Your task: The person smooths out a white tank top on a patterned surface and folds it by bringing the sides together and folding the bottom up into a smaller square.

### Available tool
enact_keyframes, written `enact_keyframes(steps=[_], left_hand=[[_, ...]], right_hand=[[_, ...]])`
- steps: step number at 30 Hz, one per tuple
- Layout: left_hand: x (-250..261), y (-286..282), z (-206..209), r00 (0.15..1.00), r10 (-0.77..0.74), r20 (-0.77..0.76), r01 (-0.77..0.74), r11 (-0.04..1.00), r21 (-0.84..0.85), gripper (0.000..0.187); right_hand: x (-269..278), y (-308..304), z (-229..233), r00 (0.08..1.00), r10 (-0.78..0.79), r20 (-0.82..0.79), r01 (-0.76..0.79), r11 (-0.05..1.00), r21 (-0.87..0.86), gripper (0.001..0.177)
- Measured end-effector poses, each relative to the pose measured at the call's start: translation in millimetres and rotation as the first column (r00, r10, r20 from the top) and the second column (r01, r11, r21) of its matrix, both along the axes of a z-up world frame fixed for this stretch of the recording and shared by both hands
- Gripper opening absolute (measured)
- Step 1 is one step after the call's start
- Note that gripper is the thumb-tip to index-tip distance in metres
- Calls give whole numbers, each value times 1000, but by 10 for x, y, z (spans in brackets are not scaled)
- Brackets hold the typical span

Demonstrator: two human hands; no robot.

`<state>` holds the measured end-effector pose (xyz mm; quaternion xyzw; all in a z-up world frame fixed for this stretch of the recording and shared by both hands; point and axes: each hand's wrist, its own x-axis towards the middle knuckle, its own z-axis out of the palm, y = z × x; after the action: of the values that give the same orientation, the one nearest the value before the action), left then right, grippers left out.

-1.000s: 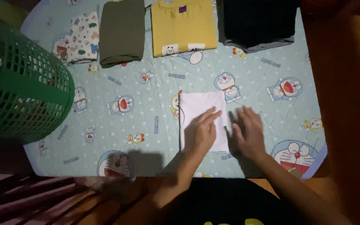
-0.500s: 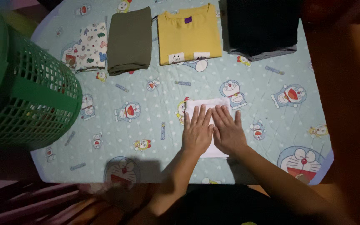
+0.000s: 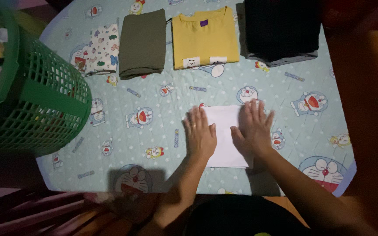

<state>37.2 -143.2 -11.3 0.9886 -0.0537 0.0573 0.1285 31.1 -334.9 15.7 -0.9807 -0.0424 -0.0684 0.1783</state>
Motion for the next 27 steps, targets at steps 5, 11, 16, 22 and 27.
enact_keyframes(steps=[5, 11, 16, 22, 27], left_hand=[[163, -39, -151, 966, -258, -9, 258, 963, 76, 63], [195, 4, -161, 966, -257, 30, 258, 960, -105, 64], [195, 50, -89, 980, -195, 25, 197, 969, -153, 69], [179, 139, -99, 998, -65, -11, 60, 969, -239, 72], [54, 182, 163, 997, 30, -64, -48, 952, -301, 64]], right_hand=[[21, 226, -130, 985, 163, -47, -157, 981, 111, 73], [67, 248, -71, 983, 136, -127, -138, 990, -6, 70], [112, 196, 20, 961, -10, -277, -23, 993, -115, 84], [90, 12, -159, 992, -64, -111, 60, 997, -38, 94], [51, -99, -283, 944, -231, -233, 267, 954, 136, 91]])
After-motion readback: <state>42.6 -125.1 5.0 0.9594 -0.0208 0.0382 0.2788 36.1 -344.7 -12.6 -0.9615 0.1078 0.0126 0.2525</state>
